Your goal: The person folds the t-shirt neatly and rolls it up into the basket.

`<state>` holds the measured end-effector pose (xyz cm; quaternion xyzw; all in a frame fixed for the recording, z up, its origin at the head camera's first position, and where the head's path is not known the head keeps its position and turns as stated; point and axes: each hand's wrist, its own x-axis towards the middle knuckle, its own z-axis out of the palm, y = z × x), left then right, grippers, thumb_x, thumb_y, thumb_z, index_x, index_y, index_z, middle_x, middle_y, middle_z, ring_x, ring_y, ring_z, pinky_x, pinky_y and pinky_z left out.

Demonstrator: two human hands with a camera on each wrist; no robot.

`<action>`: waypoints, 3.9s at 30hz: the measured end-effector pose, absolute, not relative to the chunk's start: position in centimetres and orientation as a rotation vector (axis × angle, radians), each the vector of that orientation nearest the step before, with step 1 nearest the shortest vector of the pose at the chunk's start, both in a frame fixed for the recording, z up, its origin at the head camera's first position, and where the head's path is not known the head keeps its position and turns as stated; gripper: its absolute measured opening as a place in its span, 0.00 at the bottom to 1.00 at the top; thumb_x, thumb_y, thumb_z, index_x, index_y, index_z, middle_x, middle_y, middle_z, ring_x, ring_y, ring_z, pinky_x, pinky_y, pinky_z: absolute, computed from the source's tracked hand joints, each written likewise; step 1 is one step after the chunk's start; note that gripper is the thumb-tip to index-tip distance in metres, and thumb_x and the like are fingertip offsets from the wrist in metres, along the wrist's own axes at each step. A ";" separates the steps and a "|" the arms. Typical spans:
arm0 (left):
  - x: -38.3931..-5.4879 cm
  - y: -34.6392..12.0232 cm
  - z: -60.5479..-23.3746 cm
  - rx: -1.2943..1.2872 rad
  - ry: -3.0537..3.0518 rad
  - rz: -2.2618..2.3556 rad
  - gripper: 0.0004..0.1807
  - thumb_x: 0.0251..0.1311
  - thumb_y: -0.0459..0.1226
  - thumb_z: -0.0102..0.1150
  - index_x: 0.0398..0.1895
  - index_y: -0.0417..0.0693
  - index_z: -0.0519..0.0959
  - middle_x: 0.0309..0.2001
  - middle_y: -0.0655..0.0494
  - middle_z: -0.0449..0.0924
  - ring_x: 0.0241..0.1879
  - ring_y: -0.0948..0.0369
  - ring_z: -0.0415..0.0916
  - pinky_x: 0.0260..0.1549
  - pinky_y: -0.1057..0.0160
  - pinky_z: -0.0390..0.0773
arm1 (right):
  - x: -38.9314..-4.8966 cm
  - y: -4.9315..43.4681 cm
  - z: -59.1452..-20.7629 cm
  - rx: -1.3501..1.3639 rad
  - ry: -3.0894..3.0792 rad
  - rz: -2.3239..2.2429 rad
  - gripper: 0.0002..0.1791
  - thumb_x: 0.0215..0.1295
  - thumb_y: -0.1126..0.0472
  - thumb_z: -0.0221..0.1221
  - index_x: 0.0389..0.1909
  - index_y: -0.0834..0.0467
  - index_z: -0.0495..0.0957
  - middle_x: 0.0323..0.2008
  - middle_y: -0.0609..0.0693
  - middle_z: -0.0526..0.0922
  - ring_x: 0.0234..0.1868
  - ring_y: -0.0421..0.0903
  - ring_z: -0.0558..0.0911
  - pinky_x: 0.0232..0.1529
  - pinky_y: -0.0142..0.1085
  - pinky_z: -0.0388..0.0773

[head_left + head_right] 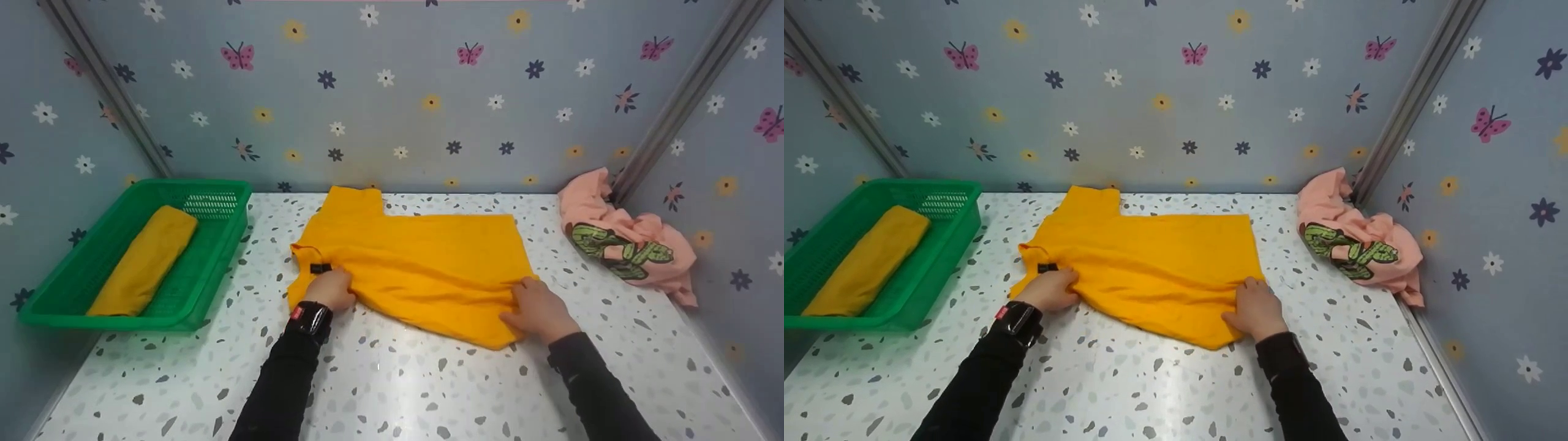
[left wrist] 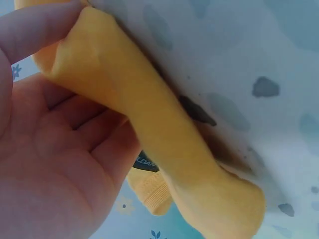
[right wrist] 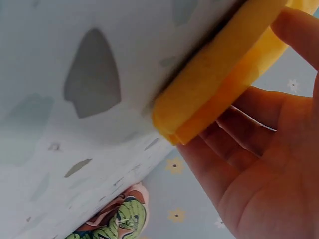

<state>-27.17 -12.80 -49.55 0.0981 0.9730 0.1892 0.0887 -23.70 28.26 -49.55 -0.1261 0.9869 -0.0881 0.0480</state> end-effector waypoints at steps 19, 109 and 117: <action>-28.8 -13.4 -49.9 0.283 2.868 0.631 0.05 0.52 0.31 0.62 0.31 0.42 0.77 0.31 0.50 0.74 0.31 0.51 0.70 0.35 0.54 0.70 | -26.7 28.6 -49.8 -0.321 2.972 -0.296 0.34 0.65 0.47 0.61 0.62 0.68 0.71 0.63 0.67 0.68 0.60 0.63 0.70 0.62 0.57 0.67; -21.8 -18.4 -45.6 0.724 3.183 0.811 0.05 0.56 0.24 0.61 0.32 0.41 0.81 0.30 0.52 0.80 0.32 0.54 0.76 0.38 0.52 0.78 | -18.7 27.9 -44.6 -0.945 3.223 -0.659 0.09 0.53 0.68 0.66 0.31 0.53 0.77 0.30 0.43 0.74 0.35 0.42 0.71 0.39 0.39 0.75; -21.4 -18.0 -44.0 0.673 3.160 0.765 0.05 0.58 0.25 0.61 0.32 0.42 0.80 0.30 0.53 0.81 0.30 0.55 0.76 0.36 0.53 0.79 | -18.9 28.5 -43.7 -0.991 3.222 -0.763 0.12 0.51 0.71 0.67 0.30 0.53 0.77 0.29 0.42 0.75 0.36 0.42 0.72 0.39 0.39 0.76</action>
